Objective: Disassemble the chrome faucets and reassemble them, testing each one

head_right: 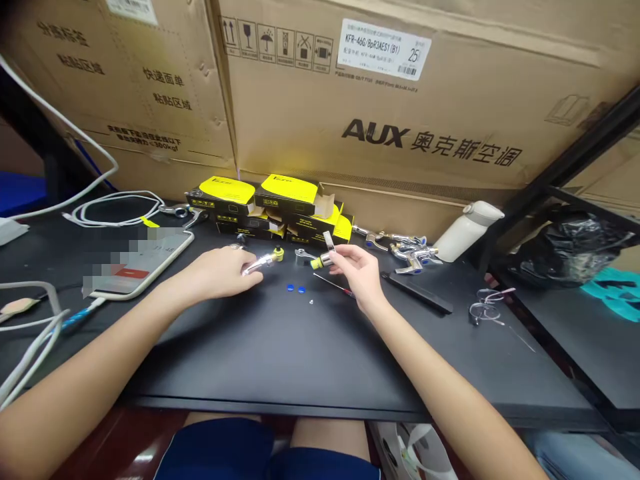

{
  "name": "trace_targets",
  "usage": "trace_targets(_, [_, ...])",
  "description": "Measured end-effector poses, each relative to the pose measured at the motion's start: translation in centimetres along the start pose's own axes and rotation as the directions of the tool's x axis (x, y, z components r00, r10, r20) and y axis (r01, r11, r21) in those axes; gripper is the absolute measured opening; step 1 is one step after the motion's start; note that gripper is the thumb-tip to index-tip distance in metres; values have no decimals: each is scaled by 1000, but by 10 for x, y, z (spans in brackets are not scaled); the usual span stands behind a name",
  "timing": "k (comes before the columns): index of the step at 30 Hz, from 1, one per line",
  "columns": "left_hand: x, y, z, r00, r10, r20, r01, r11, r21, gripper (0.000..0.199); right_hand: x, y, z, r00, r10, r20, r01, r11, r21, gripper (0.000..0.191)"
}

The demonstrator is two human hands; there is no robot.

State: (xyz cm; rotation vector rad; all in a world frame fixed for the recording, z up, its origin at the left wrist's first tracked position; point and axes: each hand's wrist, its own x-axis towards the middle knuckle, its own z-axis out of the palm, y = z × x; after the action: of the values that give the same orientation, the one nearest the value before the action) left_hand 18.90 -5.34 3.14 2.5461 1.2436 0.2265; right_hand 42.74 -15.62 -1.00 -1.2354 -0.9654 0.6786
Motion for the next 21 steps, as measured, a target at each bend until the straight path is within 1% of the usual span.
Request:
trace_targets(1, [-1, 1, -1, 998, -2, 56, -7, 988, 156, 23, -1, 1, 0, 1000, -2, 2, 2, 1000, 4, 33])
trace_targets(2, [-2, 1, -1, 995, -9, 99, -15, 971, 239, 24, -3, 1, 1, 1000, -16, 4, 16, 1000, 3, 34])
trace_targets(4, [-2, 2, 0, 992, -21, 127, -19, 953, 301, 26, -7, 0, 4, 997, -73, 14, 73, 997, -1, 35])
trace_targets(6, [-1, 1, 1, 993, -22, 120, -16, 950, 310, 28, -13, -4, 9, 988, -150, 33, 150, 989, -9, 35])
trace_targets(8, [-1, -1, 2, 995, -14, 96, -19, 946, 325, 30, -19, -8, 13, 973, -223, 62, 225, 973, -44, 32])
trace_targets(10, [-2, -2, 3, 1000, 16, 23, -23, 935, 354, 31, -25, -10, 16, 956, -279, 90, 287, 953, -96, 28])
trace_targets(11, [-2, -1, 4, 998, 54, -32, -39, 934, 356, 31, -27, -11, 17, 949, -299, 103, 310, 943, -118, 27])
trace_targets(12, [-3, 1, 6, 989, 119, -87, -83, 940, 332, 32, -29, -11, 18, 944, -311, 115, 325, 936, -134, 26])
trace_targets(13, [-3, 4, 8, 971, 202, -131, -161, 949, 271, 34, -31, -11, 20, 941, -314, 128, 331, 932, -144, 26])
trace_targets(14, [-4, 8, 12, 941, 294, -166, -266, 948, 174, 39, -33, -10, 22, 940, -310, 140, 330, 932, -149, 27])
trace_targets(15, [-6, 12, 16, 899, 388, -201, -386, 921, 49, 45, -34, -11, 25, 942, -299, 154, 322, 935, -150, 28])
trace_targets(16, [-7, 17, 21, 857, 466, -218, -493, 865, -88, 54, -36, -11, 26, 943, -286, 172, 311, 939, -146, 29])
trace_targets(17, [-8, 22, 26, 819, 510, -263, -561, 807, -183, 55, -37, -13, 27, 941, -273, 201, 304, 943, -139, 29])
trace_targets(19, [-12, 30, 36, 755, 572, -321, -652, 709, -268, 36, -38, -19, 22, 917, -266, 297, 312, 942, -122, 32])
trace_targets(21, [-15, 35, 42, 714, 599, -361, -695, 666, -270, 23, -36, -28, 7, 877, -258, 404, 345, 925, -158, 39])
